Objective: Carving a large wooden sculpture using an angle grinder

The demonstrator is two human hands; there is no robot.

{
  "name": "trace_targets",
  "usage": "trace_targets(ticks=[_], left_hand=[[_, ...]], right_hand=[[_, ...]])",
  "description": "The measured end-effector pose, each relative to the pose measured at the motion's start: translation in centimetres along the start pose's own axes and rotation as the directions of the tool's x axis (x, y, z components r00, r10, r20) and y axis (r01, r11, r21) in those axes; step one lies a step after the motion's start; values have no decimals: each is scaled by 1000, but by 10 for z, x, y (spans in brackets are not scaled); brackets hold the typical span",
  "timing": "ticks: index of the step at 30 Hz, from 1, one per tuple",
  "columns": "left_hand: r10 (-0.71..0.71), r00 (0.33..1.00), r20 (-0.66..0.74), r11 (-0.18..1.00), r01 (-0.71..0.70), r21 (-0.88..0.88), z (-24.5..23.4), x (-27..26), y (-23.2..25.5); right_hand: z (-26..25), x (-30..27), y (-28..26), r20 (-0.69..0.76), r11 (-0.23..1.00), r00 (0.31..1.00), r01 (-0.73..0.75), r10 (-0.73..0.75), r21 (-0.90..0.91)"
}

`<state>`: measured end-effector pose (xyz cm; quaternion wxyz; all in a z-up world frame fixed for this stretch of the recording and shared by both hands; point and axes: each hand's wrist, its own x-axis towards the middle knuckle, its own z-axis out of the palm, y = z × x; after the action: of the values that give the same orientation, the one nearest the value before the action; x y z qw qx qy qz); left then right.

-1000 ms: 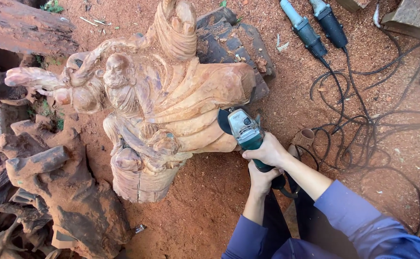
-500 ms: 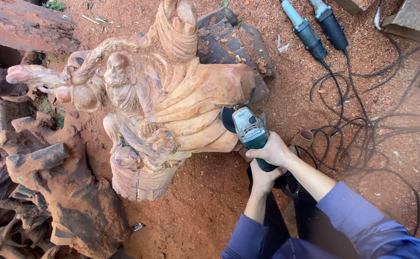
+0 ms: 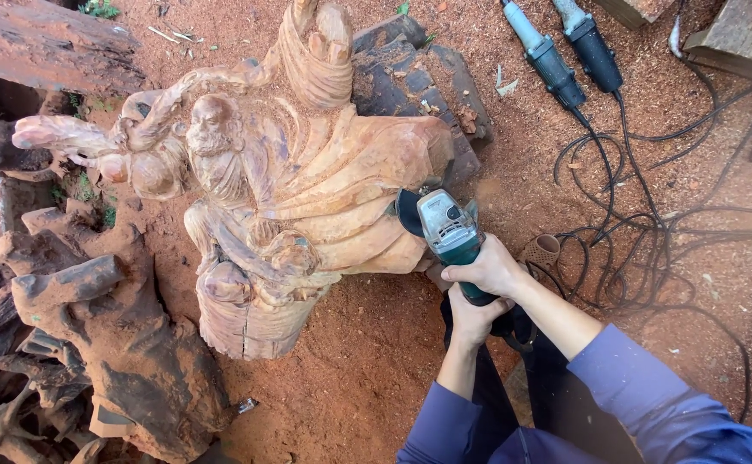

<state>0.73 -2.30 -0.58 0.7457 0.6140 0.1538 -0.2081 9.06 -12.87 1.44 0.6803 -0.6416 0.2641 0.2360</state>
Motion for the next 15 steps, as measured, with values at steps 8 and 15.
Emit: trace_targets(ticks=[8,15], left_hand=[[2,1000,3,1000,-2,10,7,4,7],[18,1000,-12,1000,-18,2,12,5,13]], right_hand=[[-3,2,2,-1,1000,1000,17,-17,10],[-5,3,-1,2,999,1000,27,-27,24]])
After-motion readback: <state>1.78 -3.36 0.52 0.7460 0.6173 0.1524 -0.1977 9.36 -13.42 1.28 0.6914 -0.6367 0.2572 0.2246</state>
